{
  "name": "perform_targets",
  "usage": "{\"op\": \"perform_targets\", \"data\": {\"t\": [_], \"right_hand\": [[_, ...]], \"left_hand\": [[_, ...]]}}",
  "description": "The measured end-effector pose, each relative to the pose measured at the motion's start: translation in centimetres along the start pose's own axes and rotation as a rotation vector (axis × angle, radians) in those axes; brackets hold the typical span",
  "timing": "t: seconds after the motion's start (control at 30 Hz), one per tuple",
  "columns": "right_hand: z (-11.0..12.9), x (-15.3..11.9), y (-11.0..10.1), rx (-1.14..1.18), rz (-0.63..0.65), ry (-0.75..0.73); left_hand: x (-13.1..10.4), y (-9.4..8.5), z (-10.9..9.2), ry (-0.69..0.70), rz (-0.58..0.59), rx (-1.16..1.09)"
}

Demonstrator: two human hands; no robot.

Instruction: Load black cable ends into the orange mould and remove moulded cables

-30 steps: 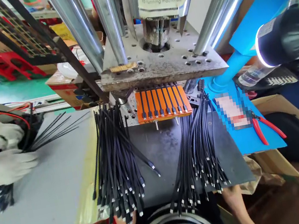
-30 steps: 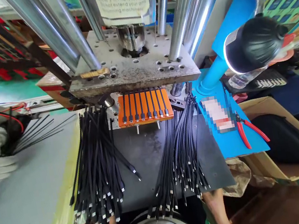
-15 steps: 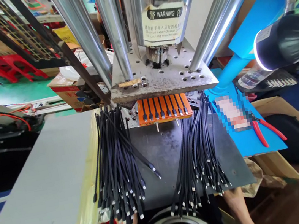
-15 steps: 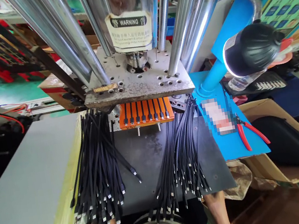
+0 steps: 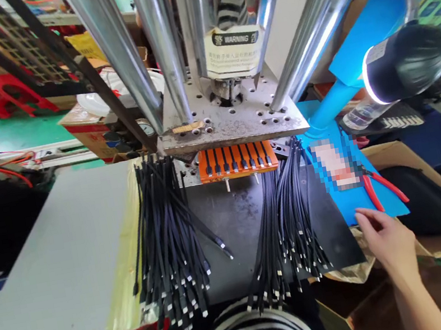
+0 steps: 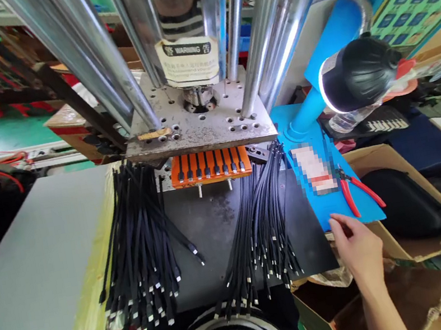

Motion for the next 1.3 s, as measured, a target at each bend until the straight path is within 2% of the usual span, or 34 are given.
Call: {"op": "perform_targets", "data": {"t": [0.07, 0.13, 0.23, 0.3, 0.37, 0.4, 0.47, 0.53, 0.6, 0.67, 0.77, 0.87, 1.0, 1.13, 1.2, 1.3], "right_hand": [[4.6, 1.7, 1.7, -0.027, 0.042, -0.183], [8.3, 3.0, 3.9, -0.123, 0.069, -0.329], [10.8, 5.1, 6.7, -0.339, 0.057, -0.416], [11.1, 6.5, 8.1, -0.413, 0.041, -0.409], [11.0, 7.6, 8.8, -0.4, 0.008, -0.382], [10.9, 8.0, 8.9, -0.374, -0.009, -0.366], [10.6, 8.4, 9.0, -0.328, -0.01, -0.336], [10.4, 8.4, 8.9, -0.296, 0.019, -0.293], [10.2, 8.3, 8.6, -0.225, 0.057, -0.231], [10.2, 7.9, 7.9, -0.044, 0.083, -0.156], [10.7, 6.9, 6.5, 0.287, 0.093, -0.067], [12.3, 5.5, 4.1, 0.437, 0.064, -0.076], [15.7, 3.6, 0.8, 0.532, 0.081, -0.153], [20.5, 1.0, -1.4, 0.652, 0.158, -0.338], [23.1, -0.7, -2.0, 0.704, 0.251, -0.459], [26.9, -3.7, -3.2, 0.725, 0.357, -0.675]], "left_hand": [[1.3, -3.9, -1.1, -0.118, -0.372, -0.097], [2.4, -6.4, -3.1, -0.132, -0.56, -0.178], [4.3, -8.3, -6.3, -0.05, -0.674, -0.25], [5.7, -8.2, -8.7, 0.033, -0.623, -0.265], [7.4, -6.4, -12.0, 0.165, -0.415, -0.213], [8.2, -4.8, -14.1, 0.252, -0.254, -0.168], [9.3, -0.4, -18.6, 0.429, 0.136, -0.086], [10.2, 3.7, -22.5, 0.561, 0.396, -0.028], [11.7, 7.4, -25.5, 0.632, 0.496, 0.062], [13.9, 10.7, -27.2, 0.62, 0.495, 0.198], [17.1, 14.3, -27.7, 0.489, 0.492, 0.343], [19.0, 15.9, -27.3, 0.397, 0.53, 0.34], [20.3, 15.2, -26.4, 0.346, 0.538, 0.262], [20.9, 12.5, -26.7, 0.34, 0.498, 0.178], [20.5, 10.0, -28.3, 0.38, 0.435, 0.074], [17.5, 4.9, -32.9, 0.578, 0.388, -0.224]]}}
Point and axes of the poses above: each hand's wrist, its own x-axis towards the middle knuckle, its own y-axis out of the palm, z = x × y, the point moved 7 cm from there along x, towards the middle knuckle, and after that the axes turned 3 degrees about y, right-handed, at the moved point
